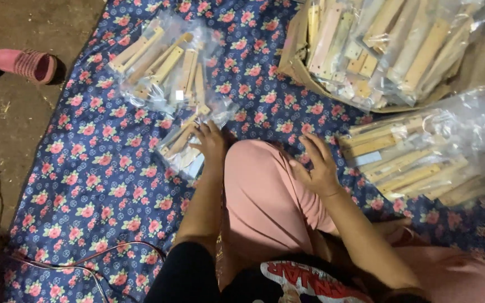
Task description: The person is manually packing small wooden slats into clear plastic bags while sitting on the floor.
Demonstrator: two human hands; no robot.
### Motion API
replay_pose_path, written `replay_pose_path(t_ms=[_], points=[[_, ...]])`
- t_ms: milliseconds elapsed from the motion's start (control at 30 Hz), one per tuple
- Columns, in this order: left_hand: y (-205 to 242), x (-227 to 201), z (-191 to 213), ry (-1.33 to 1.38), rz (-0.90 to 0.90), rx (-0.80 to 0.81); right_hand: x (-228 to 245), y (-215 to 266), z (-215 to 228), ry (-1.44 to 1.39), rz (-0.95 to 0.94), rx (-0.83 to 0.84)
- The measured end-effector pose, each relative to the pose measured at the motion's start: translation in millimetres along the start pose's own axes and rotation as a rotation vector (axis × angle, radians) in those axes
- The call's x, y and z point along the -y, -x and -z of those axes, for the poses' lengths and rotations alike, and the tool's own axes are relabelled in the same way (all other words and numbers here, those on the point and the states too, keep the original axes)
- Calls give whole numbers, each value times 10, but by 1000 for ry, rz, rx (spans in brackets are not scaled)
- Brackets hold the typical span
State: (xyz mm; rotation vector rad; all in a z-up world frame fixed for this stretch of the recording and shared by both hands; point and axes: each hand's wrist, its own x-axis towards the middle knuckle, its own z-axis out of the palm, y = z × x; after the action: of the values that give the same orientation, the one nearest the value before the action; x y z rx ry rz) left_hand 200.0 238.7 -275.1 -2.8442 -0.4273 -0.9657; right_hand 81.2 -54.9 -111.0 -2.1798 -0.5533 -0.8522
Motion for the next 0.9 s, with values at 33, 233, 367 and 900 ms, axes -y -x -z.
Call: replay_pose_path(t_ms=[33, 233, 367, 900], points=[[-31, -9, -155, 6, -5, 4, 17, 31, 52, 6, -5, 1], [-488, -65, -61, 178, 107, 324, 80, 168, 412, -41, -63, 5], [-657, -32, 597, 507, 41, 25, -35, 439, 523, 32, -98, -45], [940, -1593, 3030, 1689, -662, 413, 223, 439, 1474, -348, -1051, -12]])
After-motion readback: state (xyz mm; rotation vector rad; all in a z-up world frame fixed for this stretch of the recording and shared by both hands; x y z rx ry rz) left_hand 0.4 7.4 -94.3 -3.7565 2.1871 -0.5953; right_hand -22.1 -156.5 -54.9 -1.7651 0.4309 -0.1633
